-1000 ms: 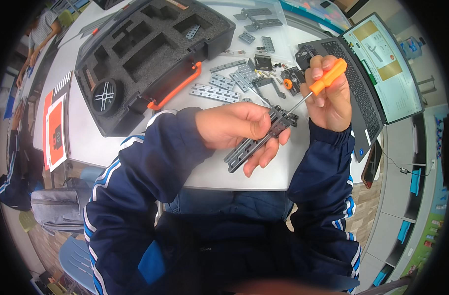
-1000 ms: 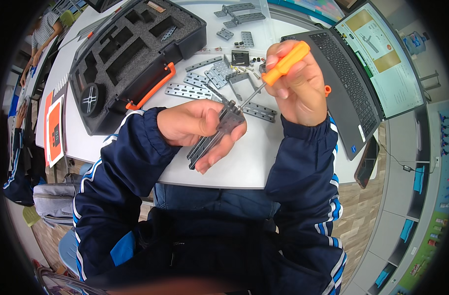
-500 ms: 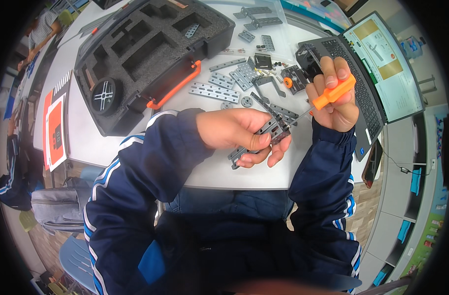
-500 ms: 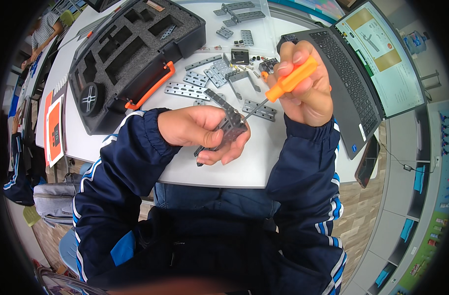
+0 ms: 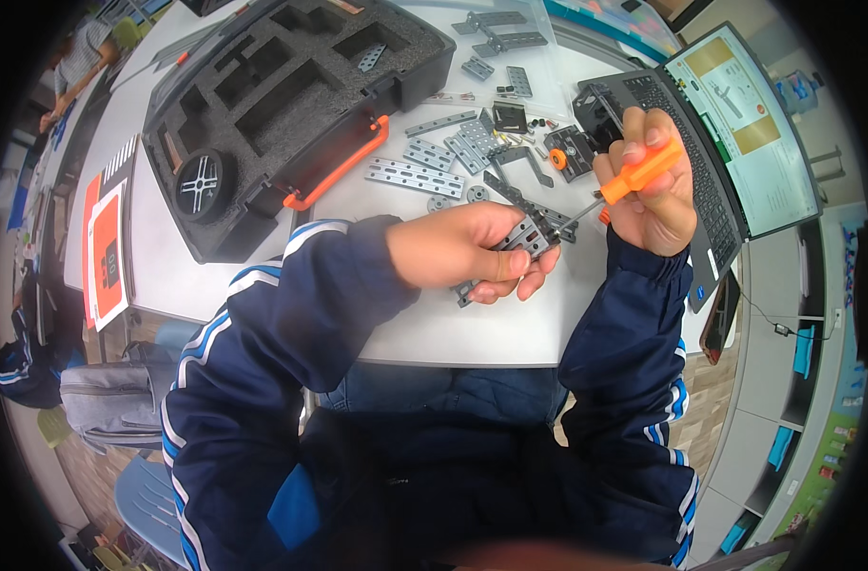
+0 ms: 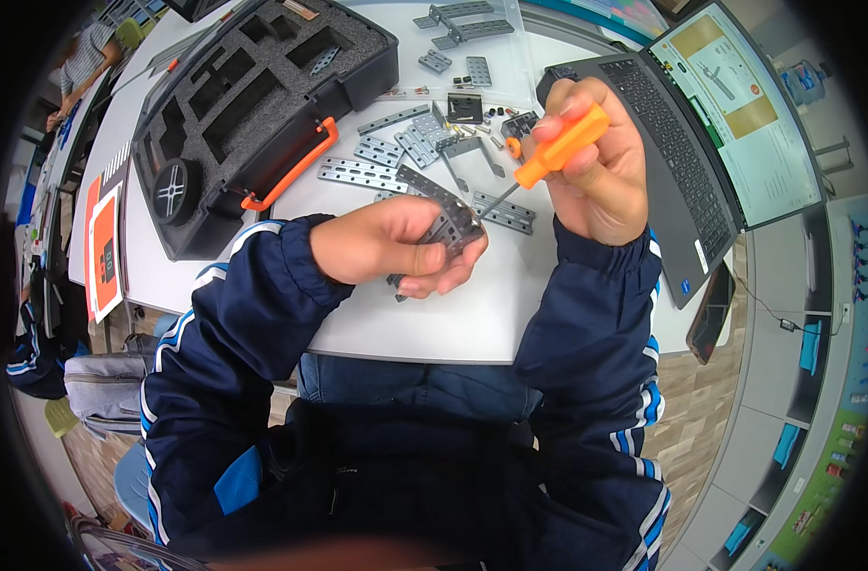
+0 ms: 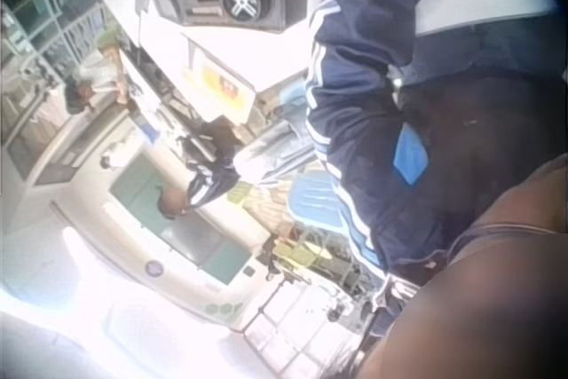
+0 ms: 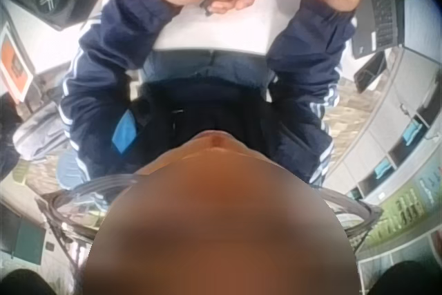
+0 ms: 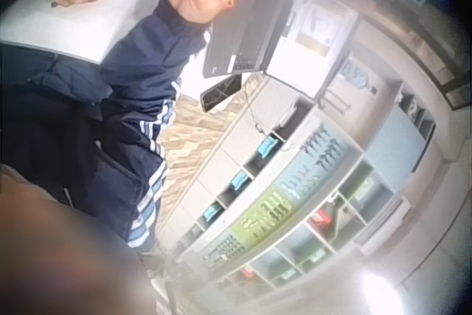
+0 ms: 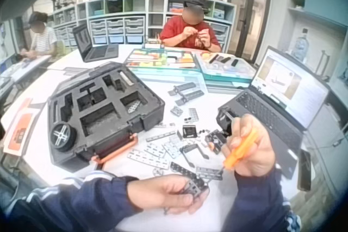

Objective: The person assembles small grey mechanical parts on a white table using an orange screwdriver. They tighten screws on a small assembly, then pick up a perforated metal plate and attach it to the assembly, continuing to tighten screws throughout the clip.

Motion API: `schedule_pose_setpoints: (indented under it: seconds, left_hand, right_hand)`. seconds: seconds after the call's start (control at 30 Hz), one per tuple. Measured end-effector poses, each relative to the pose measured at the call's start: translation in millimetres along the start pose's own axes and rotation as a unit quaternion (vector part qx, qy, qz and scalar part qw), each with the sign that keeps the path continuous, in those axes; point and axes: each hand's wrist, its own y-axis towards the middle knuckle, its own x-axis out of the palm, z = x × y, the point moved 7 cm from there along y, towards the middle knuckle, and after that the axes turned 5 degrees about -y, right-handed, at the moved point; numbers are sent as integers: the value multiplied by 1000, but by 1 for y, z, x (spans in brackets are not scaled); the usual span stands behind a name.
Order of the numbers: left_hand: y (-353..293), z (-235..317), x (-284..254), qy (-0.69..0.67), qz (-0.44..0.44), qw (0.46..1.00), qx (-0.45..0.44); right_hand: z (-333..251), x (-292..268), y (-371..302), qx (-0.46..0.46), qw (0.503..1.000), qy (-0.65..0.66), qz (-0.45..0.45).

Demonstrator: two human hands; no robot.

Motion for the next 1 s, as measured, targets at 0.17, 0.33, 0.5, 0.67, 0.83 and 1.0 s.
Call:
schedule_pose_setpoints:
  seconds: [0.17,0.33,0.5,0.67,0.83,1.0]
  left_hand:
    - [1,6,-14,166,94,979,69]
    - [-1,16,-18,312,167,925,136]
    - [-4,18,-19,364,214,900,108]
    - [-5,21,-19,422,255,864,104]
    - [-8,28,-16,534,300,780,128]
    - [-8,26,-20,542,335,759,136]
  right_hand:
    - [-3,-8,1,-19,999,-30,15]
    - [-3,-12,-3,-1,996,-61,69]
    - [-3,-13,-3,14,990,-83,110]
    - [-2,-17,-3,46,977,-122,170]
    - [1,-17,-3,51,960,-160,222]
    - [1,-16,-4,43,935,-241,255]
